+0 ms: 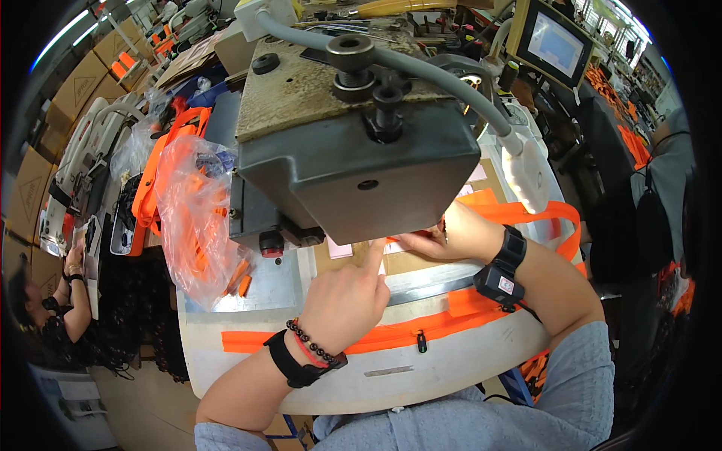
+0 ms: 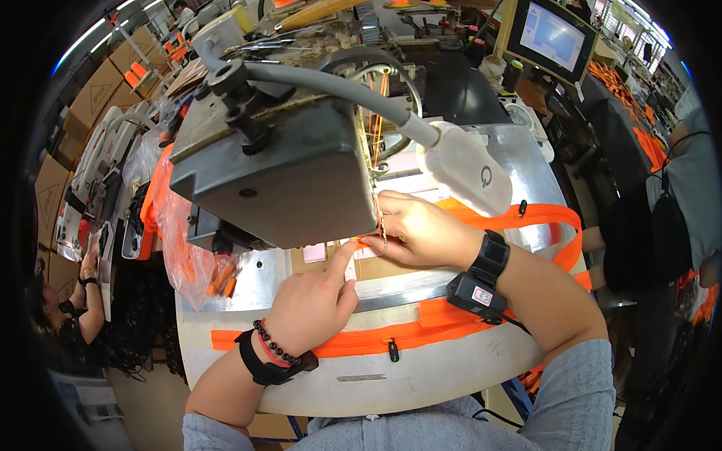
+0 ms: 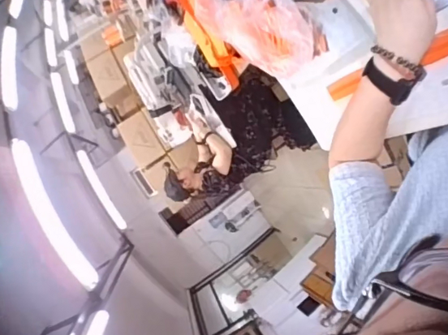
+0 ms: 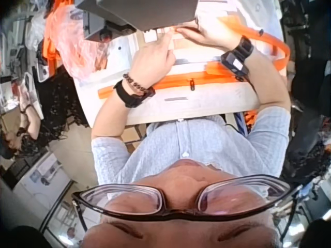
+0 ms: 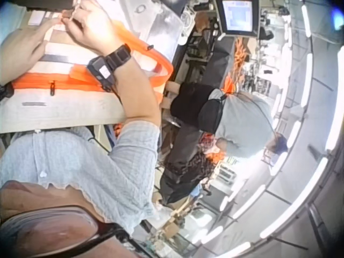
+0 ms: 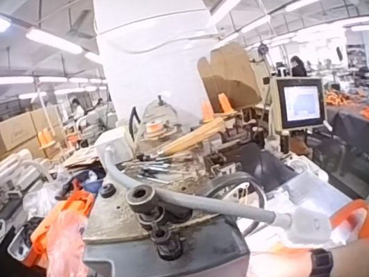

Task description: Using a programmable industrial sewing machine to sew orange fabric straps.

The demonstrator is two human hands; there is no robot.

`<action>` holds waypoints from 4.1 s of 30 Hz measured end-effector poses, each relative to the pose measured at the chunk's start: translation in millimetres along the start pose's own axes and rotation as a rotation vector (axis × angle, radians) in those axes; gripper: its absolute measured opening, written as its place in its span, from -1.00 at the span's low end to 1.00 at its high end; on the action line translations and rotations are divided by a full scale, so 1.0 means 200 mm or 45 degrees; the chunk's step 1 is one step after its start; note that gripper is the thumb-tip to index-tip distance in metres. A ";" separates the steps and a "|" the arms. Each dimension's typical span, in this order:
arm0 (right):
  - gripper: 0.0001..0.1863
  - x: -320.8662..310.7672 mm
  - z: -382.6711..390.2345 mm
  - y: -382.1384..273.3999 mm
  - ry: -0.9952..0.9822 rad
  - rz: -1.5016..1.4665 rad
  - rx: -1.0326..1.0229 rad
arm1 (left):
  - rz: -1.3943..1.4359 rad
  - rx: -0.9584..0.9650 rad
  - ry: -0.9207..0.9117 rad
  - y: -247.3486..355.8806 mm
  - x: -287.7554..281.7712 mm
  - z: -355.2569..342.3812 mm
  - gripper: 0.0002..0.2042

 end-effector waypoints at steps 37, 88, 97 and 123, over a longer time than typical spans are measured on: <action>-0.79 0.04 0.01 0.04 0.046 -0.127 -0.026 | 0.358 -0.012 0.035 -0.09 -0.06 -0.03 -0.45; -0.68 0.00 0.05 0.03 0.153 0.388 -0.385 | 0.122 0.095 0.032 -0.05 -0.04 -0.01 -0.59; -0.68 0.01 0.05 0.02 0.135 0.397 -0.363 | -0.258 0.225 0.207 -0.10 -0.04 -0.01 -0.44; -0.68 0.00 0.06 0.03 0.129 0.424 -0.345 | -0.172 0.187 0.076 -0.14 -0.02 -0.01 -0.43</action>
Point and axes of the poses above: each hand's wrist, its own z-axis away from the middle knuckle, its own x-axis out of the palm, y = z × x, the point moved 1 cm from there along -z, towards the middle knuckle, and after that the axes turned 15 degrees about z, right-handed, at the moved point
